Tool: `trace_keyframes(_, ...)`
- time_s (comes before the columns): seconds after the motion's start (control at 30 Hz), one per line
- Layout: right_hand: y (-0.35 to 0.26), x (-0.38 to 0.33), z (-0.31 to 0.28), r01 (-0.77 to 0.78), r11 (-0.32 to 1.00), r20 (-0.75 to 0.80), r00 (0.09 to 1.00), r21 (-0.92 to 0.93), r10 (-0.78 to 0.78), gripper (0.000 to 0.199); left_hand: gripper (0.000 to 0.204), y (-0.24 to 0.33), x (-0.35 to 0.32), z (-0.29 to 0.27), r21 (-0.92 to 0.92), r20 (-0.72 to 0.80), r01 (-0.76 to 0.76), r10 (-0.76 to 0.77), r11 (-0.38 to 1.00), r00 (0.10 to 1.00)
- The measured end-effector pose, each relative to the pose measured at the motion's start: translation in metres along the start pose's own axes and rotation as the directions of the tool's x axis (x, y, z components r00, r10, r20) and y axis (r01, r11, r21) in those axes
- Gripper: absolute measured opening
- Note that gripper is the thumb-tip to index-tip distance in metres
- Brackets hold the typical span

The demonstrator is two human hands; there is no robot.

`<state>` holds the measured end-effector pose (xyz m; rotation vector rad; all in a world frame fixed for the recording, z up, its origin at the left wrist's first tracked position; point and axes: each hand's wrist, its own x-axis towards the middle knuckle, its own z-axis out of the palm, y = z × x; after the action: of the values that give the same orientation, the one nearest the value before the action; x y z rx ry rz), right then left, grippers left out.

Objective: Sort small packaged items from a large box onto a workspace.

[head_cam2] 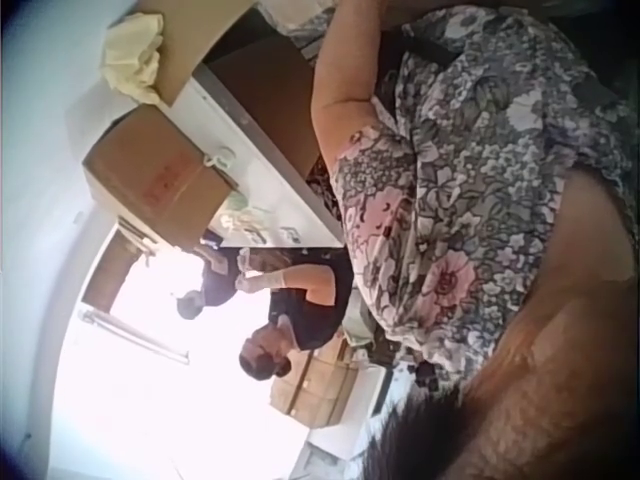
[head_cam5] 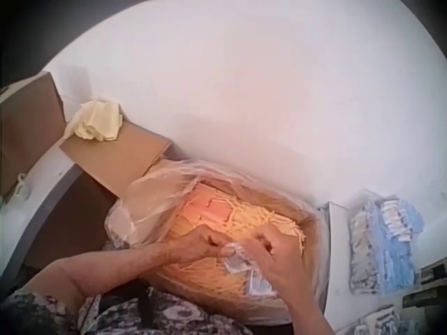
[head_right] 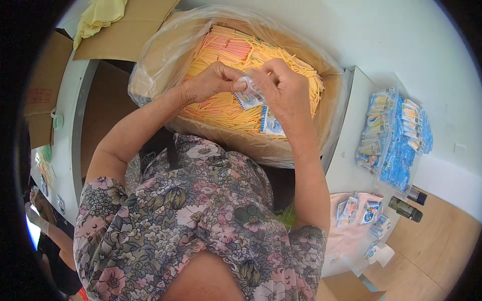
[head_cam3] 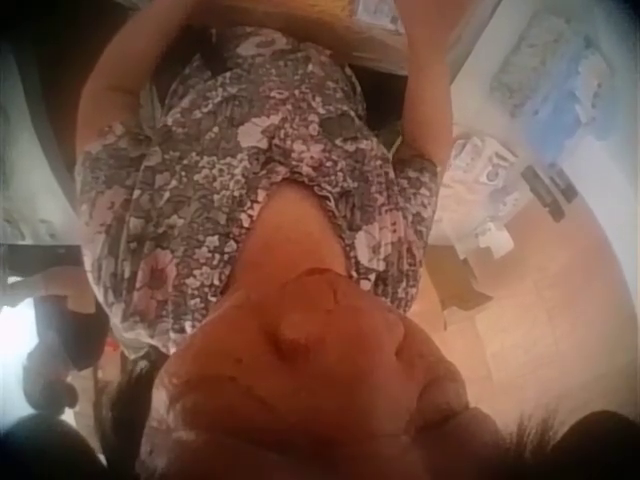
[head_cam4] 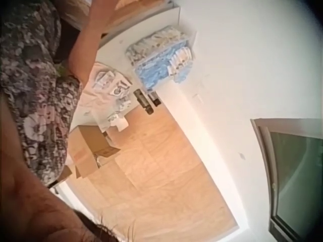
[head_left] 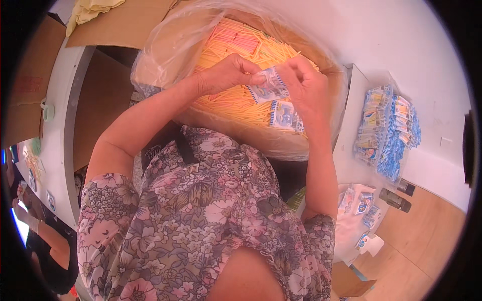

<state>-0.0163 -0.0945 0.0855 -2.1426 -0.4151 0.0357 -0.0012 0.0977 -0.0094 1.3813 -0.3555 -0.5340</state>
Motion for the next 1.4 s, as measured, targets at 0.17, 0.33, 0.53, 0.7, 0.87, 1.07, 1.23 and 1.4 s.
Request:
trace_keyframes(0.17,0.003,-0.023,0.004,0.091,0.975,-0.201,0.971,-0.203,-0.132,0.018,0.020,0.000,0.003,0.005,-0.040,0.032,0.004,-0.003,0.999,0.999)
trace_keyframes(0.33,0.031,-0.076,-0.016,-0.063,0.998,-0.229,0.972,-0.003,0.061,0.019,0.025,0.017,0.006,0.024,0.276,0.129,-0.104,0.070,0.956,0.989)
trace_keyframes(0.53,0.029,-0.235,-0.174,-0.541,0.832,-0.338,0.766,0.119,0.547,0.014,0.030,0.006,0.036,0.062,0.928,0.239,-0.268,0.138,0.260,0.961)
trace_keyframes(0.7,0.103,-0.330,-0.212,-0.640,0.748,-0.488,0.604,0.173,0.630,0.021,0.038,-0.019,0.056,0.087,0.967,0.174,-0.193,0.124,0.164,0.977)
trace_keyframes(0.87,0.109,-0.333,-0.194,-0.580,0.288,-0.600,0.800,-0.763,0.021,0.018,0.026,-0.022,0.061,0.080,0.888,0.113,-0.126,0.054,0.442,0.992)
trace_keyframes(1.07,0.077,-0.259,-0.145,-0.377,0.599,-0.606,0.760,-0.707,-0.236,0.027,0.008,-0.022,0.053,0.077,0.881,0.091,-0.184,0.226,0.436,0.970)
trace_keyframes(1.23,0.051,-0.114,-0.053,-0.079,0.820,-0.340,0.929,-0.567,-0.145,0.030,0.009,-0.022,0.039,0.074,0.896,0.109,-0.328,0.568,0.299,0.816)
trace_keyframes(1.4,0.067,-0.061,-0.038,-0.370,0.927,0.100,0.927,0.067,0.362,0.024,0.010,-0.004,0.016,0.055,0.790,0.088,-0.250,0.301,0.560,0.950)
